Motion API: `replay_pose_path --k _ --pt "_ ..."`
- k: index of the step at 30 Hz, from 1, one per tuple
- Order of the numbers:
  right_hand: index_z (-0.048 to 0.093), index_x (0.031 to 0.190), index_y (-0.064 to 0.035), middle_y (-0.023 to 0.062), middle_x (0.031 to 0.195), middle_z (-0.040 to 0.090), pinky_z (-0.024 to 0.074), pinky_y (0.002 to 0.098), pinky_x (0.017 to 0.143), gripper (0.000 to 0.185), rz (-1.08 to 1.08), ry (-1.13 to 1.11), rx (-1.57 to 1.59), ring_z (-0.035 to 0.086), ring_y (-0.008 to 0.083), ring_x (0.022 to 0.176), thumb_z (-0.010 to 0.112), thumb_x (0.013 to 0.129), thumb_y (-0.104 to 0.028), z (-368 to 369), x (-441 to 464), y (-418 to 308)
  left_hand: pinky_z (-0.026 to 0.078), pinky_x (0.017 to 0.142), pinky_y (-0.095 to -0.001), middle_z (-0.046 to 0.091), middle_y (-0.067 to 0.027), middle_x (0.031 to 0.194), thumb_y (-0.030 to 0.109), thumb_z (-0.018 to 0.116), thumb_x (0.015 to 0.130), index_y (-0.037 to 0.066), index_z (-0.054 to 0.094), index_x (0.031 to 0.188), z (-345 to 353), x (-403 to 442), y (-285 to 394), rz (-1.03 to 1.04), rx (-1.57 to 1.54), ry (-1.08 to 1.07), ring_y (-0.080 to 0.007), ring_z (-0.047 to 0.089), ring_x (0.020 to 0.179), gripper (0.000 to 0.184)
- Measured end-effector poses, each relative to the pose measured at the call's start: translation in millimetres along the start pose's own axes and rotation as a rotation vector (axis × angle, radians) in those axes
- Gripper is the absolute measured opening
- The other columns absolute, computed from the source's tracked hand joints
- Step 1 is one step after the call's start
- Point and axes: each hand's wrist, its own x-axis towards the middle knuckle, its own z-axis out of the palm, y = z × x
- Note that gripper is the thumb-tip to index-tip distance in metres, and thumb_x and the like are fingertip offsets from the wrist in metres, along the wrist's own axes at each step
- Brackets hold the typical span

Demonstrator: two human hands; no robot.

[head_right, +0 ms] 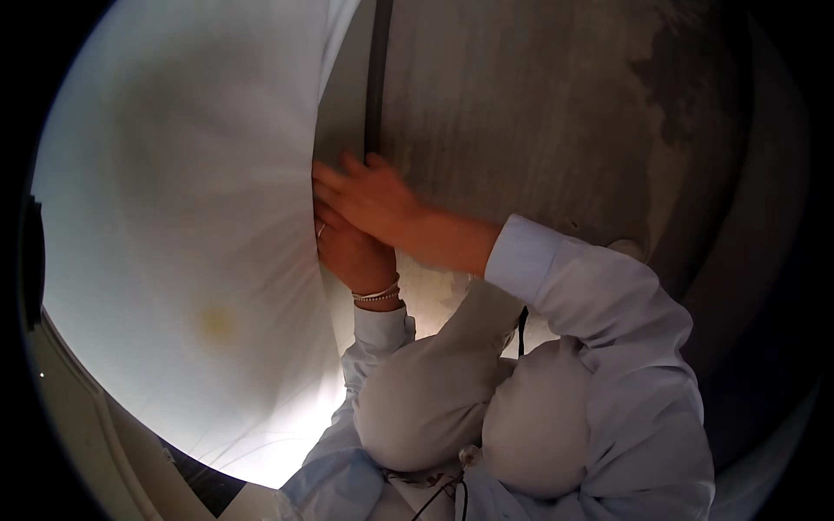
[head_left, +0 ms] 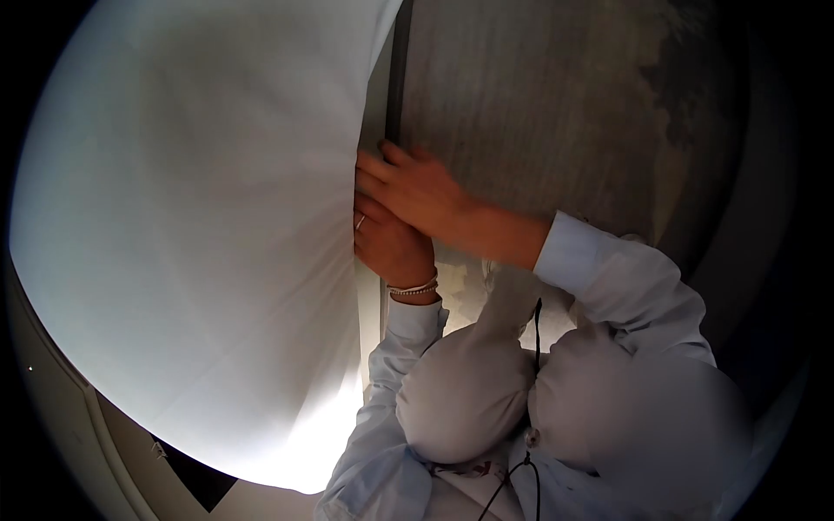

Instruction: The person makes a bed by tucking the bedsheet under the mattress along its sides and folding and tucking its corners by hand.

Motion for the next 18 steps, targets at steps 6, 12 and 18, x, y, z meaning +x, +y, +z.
replay_pose_path --k 6,12,18 --pt "0.052 0.12 -0.0105 -0.0039 0.126 0.045 0.0495 0.0267 0.071 0.054 -0.149 -0.08 0.063 0.05 0.0189 0.087 0.064 0.067 -0.007 -15 0 18 0.052 0.068 -0.0382 0.059 -0.0192 0.103 0.031 0.067 0.076 -0.008 0.04 0.122 -12 -3 -1 -0.089 0.007 -0.029 -0.0312 0.061 0.09 0.066" --pt "0.046 0.13 -0.0099 -0.0036 0.138 0.039 0.0449 0.0253 0.065 0.069 -0.039 0.102 0.011 0.047 0.0181 0.085 0.063 0.064 -0.005 -21 -7 45 0.052 0.072 -0.0388 0.057 -0.0207 0.109 0.03 0.065 0.078 -0.008 0.037 0.129 -6 -2 -3 -0.006 0.032 0.048 -0.0313 0.062 0.091 0.069" --pt "0.048 0.126 -0.0071 -0.0014 0.137 0.039 0.0451 0.0263 0.071 0.063 -0.132 0.068 0.05 0.048 0.0203 0.086 0.062 0.065 -0.004 -5 16 48 0.053 0.066 -0.0375 0.059 -0.0185 0.109 0.033 0.063 0.079 -0.005 0.043 0.123 -14 1 1 -0.094 0.093 -0.075 -0.0304 0.064 0.086 0.061"
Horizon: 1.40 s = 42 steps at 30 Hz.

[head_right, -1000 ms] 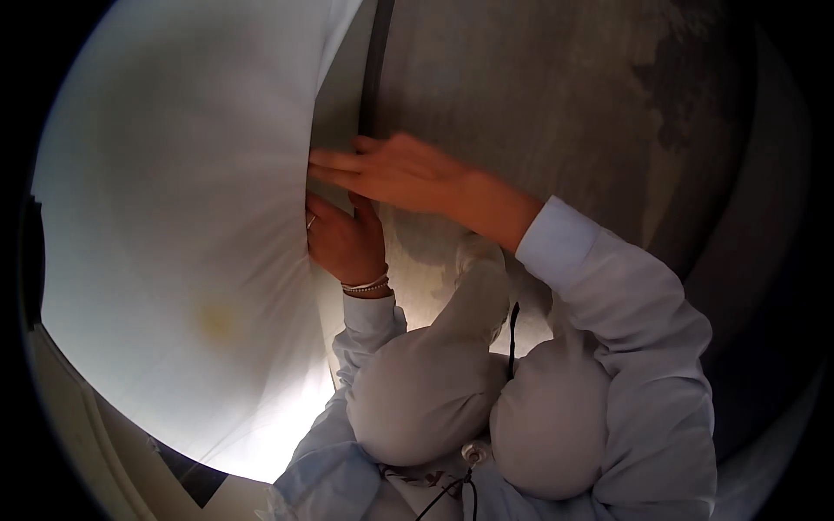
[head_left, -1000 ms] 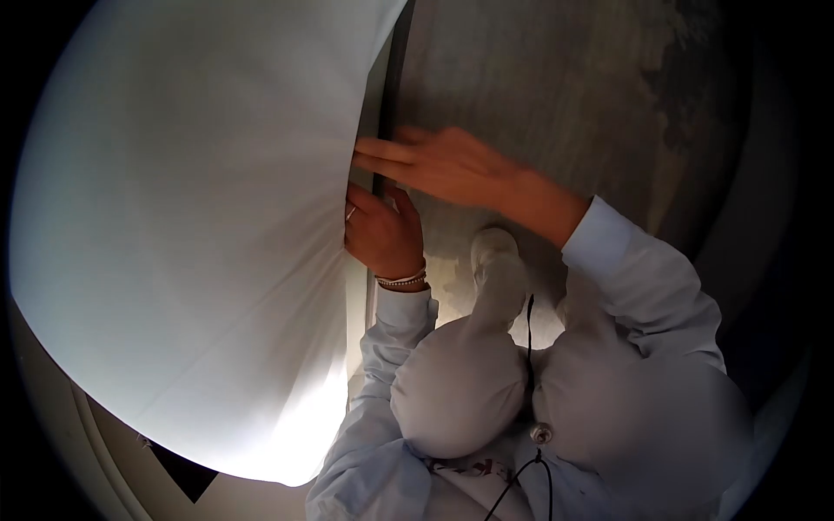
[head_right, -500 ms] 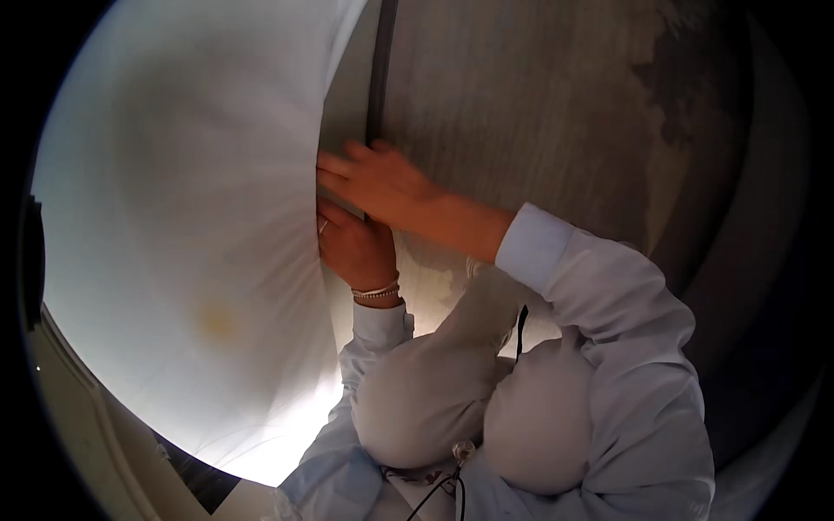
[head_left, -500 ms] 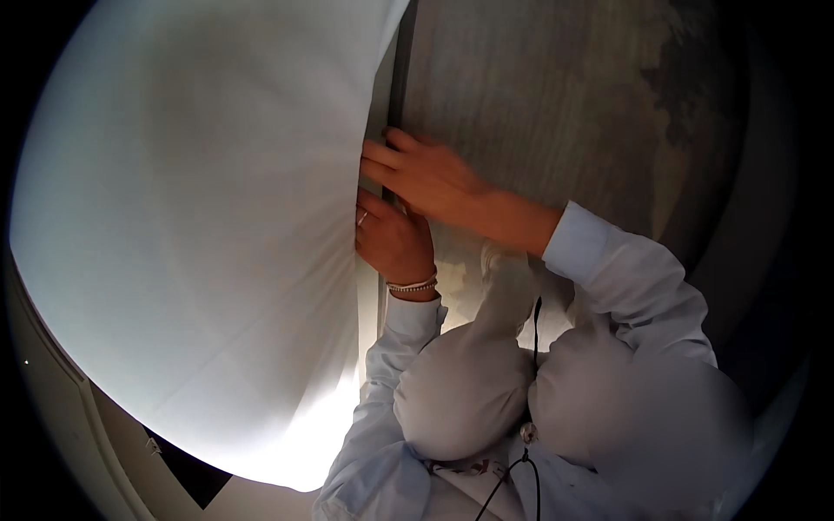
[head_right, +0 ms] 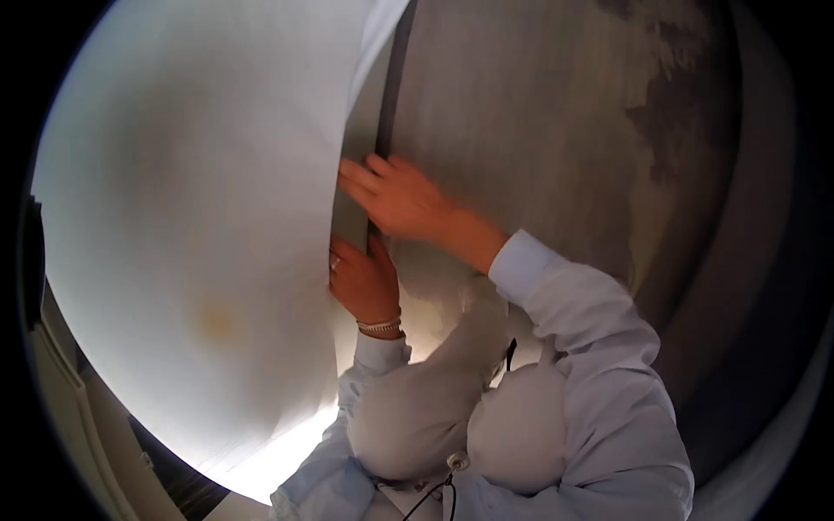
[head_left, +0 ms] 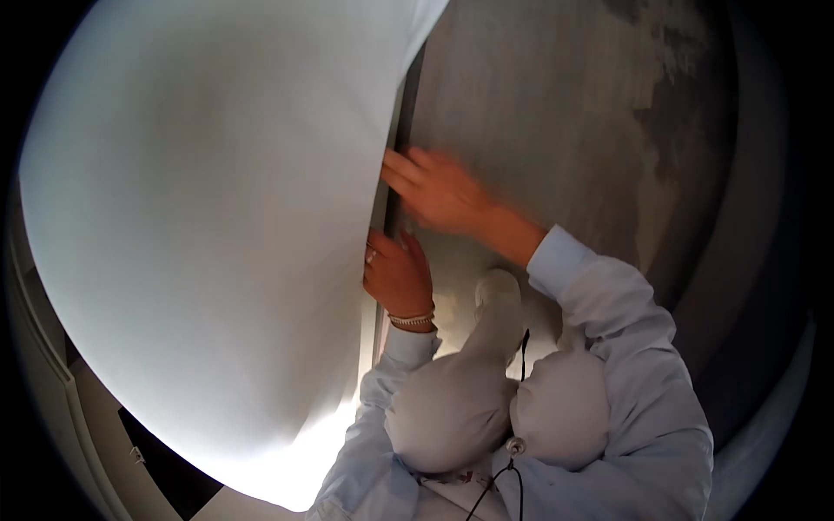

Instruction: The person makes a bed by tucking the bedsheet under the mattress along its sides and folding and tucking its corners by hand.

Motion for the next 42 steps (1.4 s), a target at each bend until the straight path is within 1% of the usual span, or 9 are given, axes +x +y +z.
replay_pose_path --k 5,10,12,15,18,21,32,38,42 --pt "0.051 0.116 -0.0023 0.0049 0.133 0.042 0.0461 0.0272 0.048 0.06 0.141 -0.031 0.056 0.057 0.0183 0.068 0.066 0.058 -0.005 12 -3 -23 0.052 0.071 -0.0383 0.057 -0.0215 0.112 0.033 0.062 0.081 -0.006 0.042 0.124 8 -9 0 0.024 -0.051 0.121 -0.033 0.063 0.09 0.062" --pt "0.051 0.116 -0.0047 0.0037 0.133 0.043 0.0445 0.0274 0.042 0.059 0.215 -0.03 -0.012 0.057 0.0172 0.06 0.065 0.058 -0.003 -4 2 -33 0.051 0.076 -0.0393 0.054 -0.0253 0.118 0.028 0.059 0.083 -0.007 0.04 0.128 3 -10 -6 0.045 -0.157 0.123 -0.0373 0.059 0.098 0.06" --pt "0.051 0.116 -0.006 0.0022 0.133 0.043 0.0447 0.0273 0.043 0.059 0.22 -0.043 -0.018 0.057 0.0167 0.061 0.064 0.059 -0.002 -8 8 -25 0.049 0.083 -0.0409 0.051 -0.027 0.122 0.014 0.053 0.083 -0.008 0.04 0.129 18 -12 -30 0.217 -0.572 0.236 -0.0391 0.054 0.109 0.052" --pt "0.05 0.118 -0.0077 -0.0012 0.132 0.044 0.0445 0.0272 0.042 0.059 0.144 -0.013 -0.02 0.057 0.0169 0.061 0.063 0.06 -0.001 -5 16 -8 0.046 0.09 -0.0402 0.05 -0.0274 0.125 -0.002 0.046 0.079 -0.008 0.043 0.128 40 -13 -54 0.321 -0.731 0.219 -0.0381 0.05 0.116 0.05" --pt "0.048 0.123 -0.0093 -0.0033 0.135 0.041 0.0447 0.0269 0.043 0.063 0.127 -0.016 0.005 0.057 0.0172 0.061 0.062 0.061 0.0 6 10 -10 0.042 0.094 -0.0404 0.048 -0.025 0.129 -0.01 0.042 0.075 -0.006 0.042 0.13 27 -21 -49 0.527 -0.482 0.224 -0.0395 0.048 0.117 0.055" --pt "0.044 0.129 -0.0109 -0.0033 0.14 0.037 0.0449 0.0264 0.043 0.069 0.115 -0.021 -0.004 0.056 0.0173 0.061 0.06 0.063 0.002 3 15 -12 0.042 0.096 -0.0407 0.047 -0.0228 0.13 -0.01 0.041 0.074 -0.006 0.042 0.13 31 5 -57 0.452 -0.662 0.193 -0.0384 0.045 0.121 0.056" --pt "0.022 0.144 -0.0131 -0.004 0.152 0.015 0.0429 0.0263 0.044 0.09 0.18 -0.093 0.1 0.056 0.0162 0.065 0.058 0.064 0.008 -36 -24 -13 0.041 0.094 -0.0435 0.045 -0.0282 0.128 0.0 0.05 0.078 -0.006 0.036 0.133 4 10 -39 0.373 -0.603 0.194 -0.0414 0.047 0.116 0.057" --pt "0.026 0.143 -0.0117 -0.0033 0.151 0.018 0.0435 0.026 0.045 0.085 0.225 -0.284 0.086 0.06 0.0158 0.074 0.054 0.066 0.009 -38 -32 4 0.041 0.092 -0.0434 0.048 -0.0268 0.125 0.009 0.054 0.079 -0.006 0.033 0.134 8 16 -16 0.227 -0.518 0.161 -0.0417 0.049 0.113 0.061" --pt "0.027 0.143 -0.0131 -0.0035 0.15 0.021 0.044 0.0255 0.043 0.084 0.187 -0.203 0.104 0.059 0.0137 0.074 0.056 0.067 0.007 -36 -6 8 0.037 0.095 -0.0457 0.046 -0.025 0.128 0.017 0.055 0.081 -0.006 0.031 0.135 2 22 -3 0.161 -0.312 0.149 -0.0388 0.046 0.117 0.063"
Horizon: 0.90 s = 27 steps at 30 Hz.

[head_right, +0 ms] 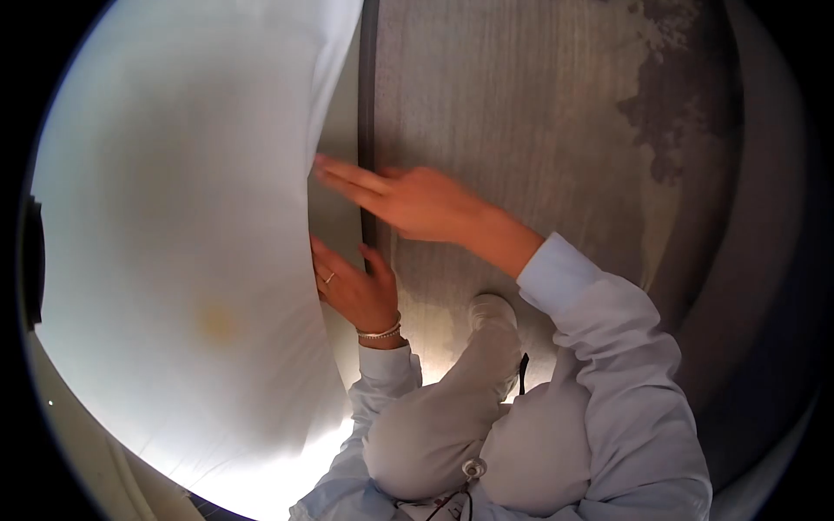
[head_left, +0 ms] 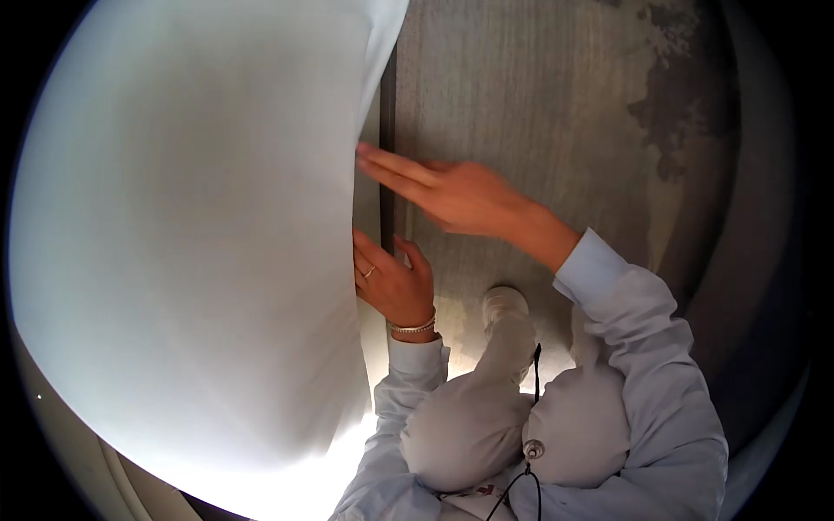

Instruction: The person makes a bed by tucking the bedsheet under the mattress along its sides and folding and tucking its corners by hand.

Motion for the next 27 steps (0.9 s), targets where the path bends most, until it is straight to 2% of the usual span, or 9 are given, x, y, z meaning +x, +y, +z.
replay_pose_path --k 3,5,6,8,13,18,20,23,27 --pt "0.026 0.143 -0.0144 -0.003 0.149 0.022 0.0437 0.0248 0.043 0.089 -0.077 0.022 0.038 0.054 0.0155 0.068 0.059 0.063 0.008 11 12 -4 0.034 0.097 -0.0478 0.043 -0.0243 0.131 0.02 0.056 0.081 -0.004 0.03 0.137 0 -8 -2 -0.005 0.103 -0.012 -0.039 0.043 0.12 0.066" --pt "0.034 0.139 -0.013 -0.0038 0.145 0.028 0.0437 0.0221 0.043 0.082 -0.145 0.172 -0.085 0.053 0.0133 0.067 0.06 0.063 0.005 11 32 1 0.034 0.097 -0.0482 0.042 -0.0247 0.132 0.02 0.057 0.081 -0.003 0.028 0.138 -6 6 3 -0.001 0.164 -0.021 -0.04 0.042 0.12 0.068" --pt "0.034 0.139 -0.013 -0.0038 0.145 0.028 0.0437 0.0221 0.043 0.082 -0.141 0.178 -0.077 0.053 0.0133 0.067 0.06 0.063 0.005 13 32 3 0.033 0.096 -0.0485 0.041 -0.0251 0.132 0.02 0.057 0.081 -0.002 0.027 0.139 -7 5 6 0.009 0.222 -0.028 -0.041 0.041 0.12 0.069" --pt "0.044 0.13 -0.0104 -0.003 0.141 0.035 0.0439 0.021 0.042 0.068 -0.183 0.232 -0.129 0.053 0.0118 0.067 0.06 0.065 0.002 7 39 7 0.033 0.096 -0.0493 0.04 -0.0258 0.133 0.02 0.057 0.081 -0.001 0.026 0.14 -10 10 13 0.031 0.225 -0.031 -0.0418 0.04 0.12 0.071" --pt "0.051 0.121 -0.0083 -0.0008 0.133 0.042 0.0431 0.0217 0.04 0.055 -0.16 0.299 -0.092 0.051 0.012 0.062 0.059 0.067 -0.003 3 50 6 0.032 0.096 -0.0511 0.037 -0.0285 0.134 0.021 0.058 0.081 0.002 0.024 0.142 -15 16 14 0.053 0.151 -0.041 -0.0434 0.038 0.121 0.072" --pt "0.056 0.114 -0.0072 0.0001 0.13 0.044 0.042 0.0217 0.038 0.049 -0.075 0.342 0.023 0.049 0.0127 0.053 0.061 0.065 -0.008 7 41 -17 0.026 0.097 -0.0552 0.027 -0.0332 0.138 0.024 0.059 0.08 0.011 0.026 0.144 -14 1 20 -0.007 0.169 -0.076 -0.05 0.029 0.124 0.073" --pt "0.06 0.094 -0.0058 -0.0014 0.109 0.052 0.0446 0.022 0.041 0.034 -0.005 0.392 -0.015 0.054 0.0124 0.057 0.065 0.06 -0.009 1 58 -19 0.024 0.098 -0.0554 0.024 -0.0345 0.138 0.025 0.059 0.08 0.011 0.028 0.143 -20 22 25 0.013 0.17 -0.066 -0.0507 0.026 0.125 0.072" --pt "0.06 0.105 -0.0067 -0.0008 0.107 0.052 0.0417 0.022 0.038 0.045 -0.068 0.324 -0.083 0.048 0.0135 0.048 0.065 0.06 -0.008 -1 90 0 0.021 0.1 -0.0556 0.019 -0.0366 0.139 0.024 0.059 0.08 0.012 0.032 0.141 -23 37 28 0.015 0.153 -0.095 -0.0516 0.022 0.126 0.068" --pt "0.06 0.108 -0.0086 -0.0004 0.096 0.052 0.0431 0.0232 0.04 0.051 -0.114 0.318 -0.096 0.052 0.0147 0.053 0.066 0.058 -0.007 -22 90 0 0.02 0.099 -0.0578 0.015 -0.0374 0.139 0.022 0.058 0.08 0.016 0.036 0.138 -23 32 26 0.042 0.145 -0.074 -0.052 0.019 0.127 0.062"
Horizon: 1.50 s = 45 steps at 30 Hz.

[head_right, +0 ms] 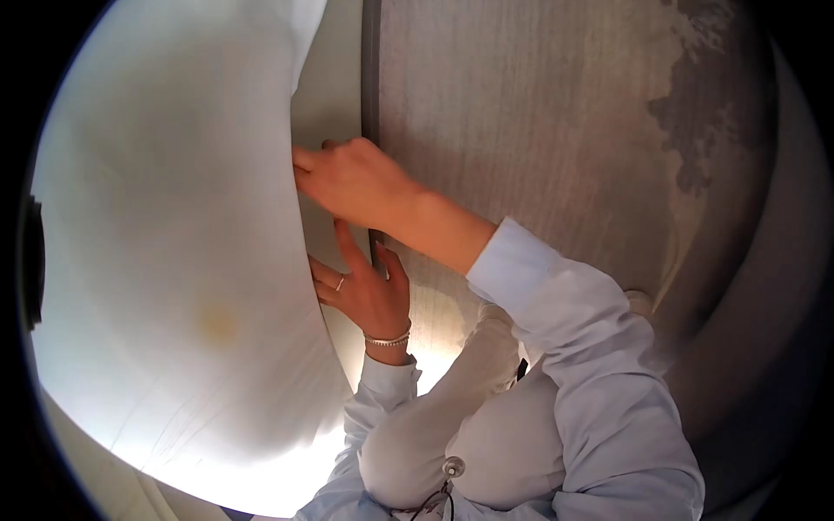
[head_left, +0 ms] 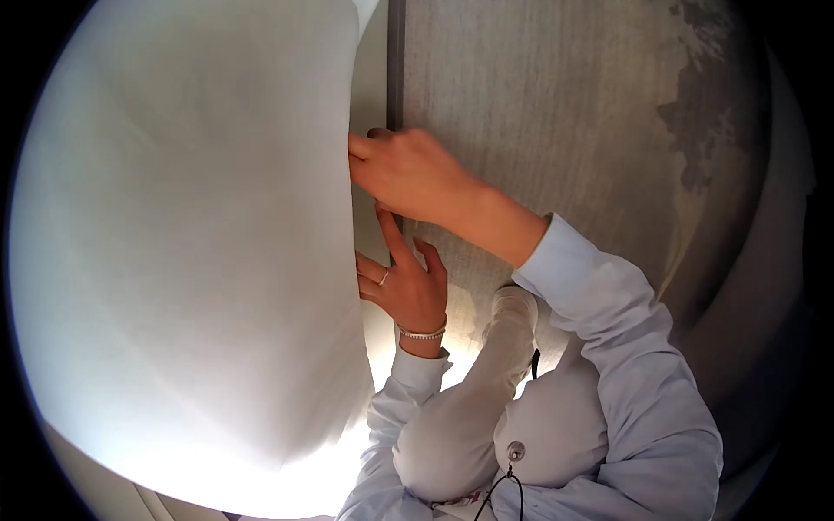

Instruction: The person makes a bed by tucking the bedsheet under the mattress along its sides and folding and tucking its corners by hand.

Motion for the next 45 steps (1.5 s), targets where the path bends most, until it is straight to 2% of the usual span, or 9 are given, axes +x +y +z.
replay_pose_path --k 3,7,9,14,17,21,23,30,45 --pt "0.06 0.089 -0.0052 -0.0001 0.092 0.051 0.0483 0.0268 0.046 0.039 -0.005 -0.056 -0.044 0.053 0.0173 0.062 0.07 0.052 -0.005 1 -5 -14 0.02 0.098 -0.06 0.016 -0.0381 0.137 0.022 0.058 0.08 0.021 0.037 0.137 2 -9 -4 -0.058 -0.001 -0.024 -0.0522 0.018 0.126 0.061" --pt "0.056 0.106 -0.0045 0.0018 0.101 0.051 0.0498 0.0301 0.049 0.055 0.033 -0.03 0.076 0.054 0.0225 0.068 0.07 0.053 -0.002 -21 -3 -27 0.02 0.098 -0.0621 0.016 -0.0372 0.138 0.022 0.059 0.08 0.024 0.039 0.136 6 -15 -16 -0.076 0.017 0.019 -0.0518 0.017 0.128 0.059" --pt "0.054 0.111 -0.0048 0.0023 0.102 0.05 0.0505 0.0306 0.051 0.06 0.056 -0.085 0.075 0.054 0.0235 0.069 0.07 0.054 -0.002 -13 -16 -24 0.031 0.092 -0.0616 0.031 -0.0359 0.132 0.017 0.057 0.077 0.026 0.042 0.134 24 -22 -19 -0.021 0.065 0.068 -0.0526 0.03 0.121 0.06" --pt "0.038 0.134 -0.009 0.0034 0.14 0.036 0.0512 0.0306 0.057 0.075 0.255 -0.074 0.383 0.058 0.0262 0.087 0.06 0.064 0.007 -29 -62 -22 0.022 0.1 -0.0603 0.025 -0.0329 0.138 0.022 0.058 0.08 0.025 0.049 0.127 18 -19 -16 -0.018 -0.082 -0.004 -0.0494 0.024 0.127 0.049" --pt "0.032 0.138 -0.0078 0.0064 0.15 0.02 0.0519 0.0354 0.073 0.075 0.304 -0.033 0.406 0.054 0.0293 0.099 0.055 0.068 0.007 -19 -65 -12 0.026 0.098 -0.0581 0.03 -0.032 0.136 0.019 0.057 0.078 0.023 0.053 0.124 14 -17 -14 0.014 -0.069 0.063 -0.0487 0.029 0.125 0.046" --pt "0.034 0.137 -0.0057 0.0058 0.146 0.027 0.0509 0.0362 0.077 0.071 0.273 0.101 0.367 0.046 0.0281 0.114 0.055 0.07 0.007 -31 -27 13 0.031 0.095 -0.056 0.033 -0.0314 0.134 0.018 0.058 0.077 0.023 0.056 0.121 7 -17 -9 0.029 -0.068 0.136 -0.048 0.034 0.121 0.044" --pt "0.036 0.134 -0.0042 0.007 0.142 0.033 0.0486 0.0357 0.083 0.068 0.012 0.183 0.21 0.044 0.0281 0.114 0.056 0.07 0.005 -30 -11 26 0.027 0.097 -0.0581 0.031 -0.0326 0.135 0.019 0.059 0.078 0.023 0.057 0.119 10 -17 -9 0.011 -0.085 0.115 -0.0488 0.031 0.122 0.042" --pt "0.043 0.126 -0.0006 0.0104 0.129 0.044 0.0448 0.0363 0.089 0.055 -0.033 0.062 0.325 0.051 0.0282 0.103 0.054 0.072 0.004 -27 -1 32 0.025 0.095 -0.0612 0.031 -0.0351 0.132 0.019 0.061 0.077 0.022 0.058 0.111 14 -16 -9 -0.007 -0.045 0.116 -0.0505 0.03 0.12 0.035" --pt "0.048 0.12 -0.0111 -0.001 0.133 0.046 0.049 0.0305 0.044 0.057 0.141 0.15 0.12 0.058 0.0233 0.051 0.061 0.066 0.001 -32 13 39 0.025 0.094 -0.0622 0.03 -0.0383 0.128 0.018 0.063 0.076 0.02 0.059 0.104 4 -12 -4 0.043 0.043 0.055 -0.0524 0.029 0.118 0.028"
